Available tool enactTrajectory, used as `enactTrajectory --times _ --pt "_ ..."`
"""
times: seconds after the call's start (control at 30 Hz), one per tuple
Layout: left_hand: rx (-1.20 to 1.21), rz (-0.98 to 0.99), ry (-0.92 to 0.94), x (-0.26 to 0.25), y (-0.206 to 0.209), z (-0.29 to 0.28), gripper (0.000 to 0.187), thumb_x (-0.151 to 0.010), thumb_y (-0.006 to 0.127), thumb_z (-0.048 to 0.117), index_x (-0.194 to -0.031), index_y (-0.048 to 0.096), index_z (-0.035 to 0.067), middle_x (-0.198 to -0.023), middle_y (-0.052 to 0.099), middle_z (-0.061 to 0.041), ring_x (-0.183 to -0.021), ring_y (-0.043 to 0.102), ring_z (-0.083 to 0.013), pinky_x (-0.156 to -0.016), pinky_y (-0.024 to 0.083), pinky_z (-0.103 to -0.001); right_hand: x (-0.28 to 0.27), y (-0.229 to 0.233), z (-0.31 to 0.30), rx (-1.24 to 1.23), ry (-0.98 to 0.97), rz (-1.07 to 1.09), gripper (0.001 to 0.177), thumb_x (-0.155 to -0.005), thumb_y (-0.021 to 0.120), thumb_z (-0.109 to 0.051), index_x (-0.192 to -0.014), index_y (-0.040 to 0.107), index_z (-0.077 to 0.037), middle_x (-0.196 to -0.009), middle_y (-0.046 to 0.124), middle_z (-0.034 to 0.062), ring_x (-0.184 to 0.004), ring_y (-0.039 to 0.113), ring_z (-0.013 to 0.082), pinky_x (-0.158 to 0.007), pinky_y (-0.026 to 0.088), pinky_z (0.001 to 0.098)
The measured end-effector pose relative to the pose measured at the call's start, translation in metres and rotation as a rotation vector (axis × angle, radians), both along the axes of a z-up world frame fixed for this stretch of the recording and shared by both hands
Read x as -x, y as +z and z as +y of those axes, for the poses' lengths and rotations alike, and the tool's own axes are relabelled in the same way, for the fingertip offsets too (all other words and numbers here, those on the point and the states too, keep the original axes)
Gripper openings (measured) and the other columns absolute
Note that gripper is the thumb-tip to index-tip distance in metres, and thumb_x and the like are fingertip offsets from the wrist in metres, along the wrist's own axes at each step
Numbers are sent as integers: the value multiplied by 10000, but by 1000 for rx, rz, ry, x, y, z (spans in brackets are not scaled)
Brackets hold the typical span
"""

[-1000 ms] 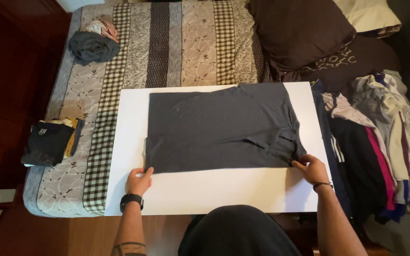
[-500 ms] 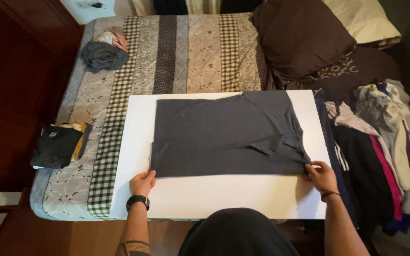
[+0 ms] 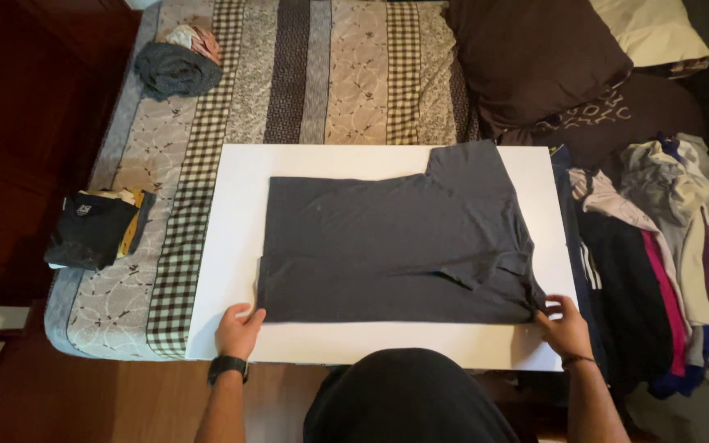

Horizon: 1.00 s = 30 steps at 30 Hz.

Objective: The person folds two dark t-shirts on a white board placed on a bed. They smooth each shirt, fold the sides and sleeves inward, then fold the bottom up and the top down to create compact rectangles, placing the finished shirts on the bed.

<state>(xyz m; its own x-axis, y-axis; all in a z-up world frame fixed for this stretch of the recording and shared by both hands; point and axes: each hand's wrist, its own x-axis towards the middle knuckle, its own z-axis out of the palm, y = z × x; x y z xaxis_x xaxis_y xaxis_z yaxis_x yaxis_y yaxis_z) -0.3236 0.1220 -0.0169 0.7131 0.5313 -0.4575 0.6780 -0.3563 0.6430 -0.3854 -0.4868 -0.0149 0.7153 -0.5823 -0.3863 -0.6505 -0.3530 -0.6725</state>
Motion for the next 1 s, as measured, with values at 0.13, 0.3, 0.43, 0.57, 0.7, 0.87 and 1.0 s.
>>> enactTrajectory --times 0.13,0.3,0.43,0.57,0.7,0.87,1.0 --pt "-471 -166 -236 -15 -34 5 469 -701 714 476 -1101 628 247 -1001 676 -23 -992 632 -271 -857 503 -385 -24 39 19 351 238 241 594 -760 640 -224 -1328 485 -145 -1111 639 165 -1025 623 392 -869 521 508" --pt "-543 -740 -464 -49 -5 -40 293 -753 725 208 -1033 664 146 -952 628 -76 -969 598 -293 -851 469 -391 -68 58 93 508 462 -151 550 -762 632 -75 -1284 481 7 -1127 544 275 -1101 529 445 -892 479 536" --pt "-509 -668 -584 -73 -15 -69 288 -818 663 189 -1105 653 167 -1074 579 -56 -1044 570 -302 -887 462 -408 -107 33 157 261 695 -255 348 -786 621 -128 -1132 595 -104 -1009 600 133 -995 596 354 -839 508 458" --pt "-642 -645 -606 -78 -41 -72 246 -915 544 296 -1137 624 223 -1183 490 8 -1182 481 -260 -927 440 -435 -120 4 180 309 741 -238 256 -854 604 -277 -1084 607 -163 -984 582 65 -937 634 302 -791 543 419" --pt "-630 -767 -549 -78 -50 -68 109 -904 581 287 -943 649 212 -1105 489 28 -1110 516 -257 -894 468 -415 -113 -22 169 407 740 -268 239 -834 629 -327 -1046 622 -217 -905 530 23 -845 641 275 -715 550 372" --pt "-672 -867 -505 -80 -58 -67 125 -951 519 271 -906 584 175 -1029 505 6 -1017 561 -267 -813 492 -391 -106 -31 164 419 702 -401 133 -823 644 -271 -933 653 -196 -860 514 23 -792 632 276 -647 544 387" --pt "-668 -843 -508 -78 -56 -68 121 -953 516 274 -908 576 179 -1018 512 14 -1016 564 -257 -814 489 -383 -106 -30 167 401 645 -392 120 -859 608 -271 -963 631 -215 -931 537 6 -841 638 278 -695 552 401"
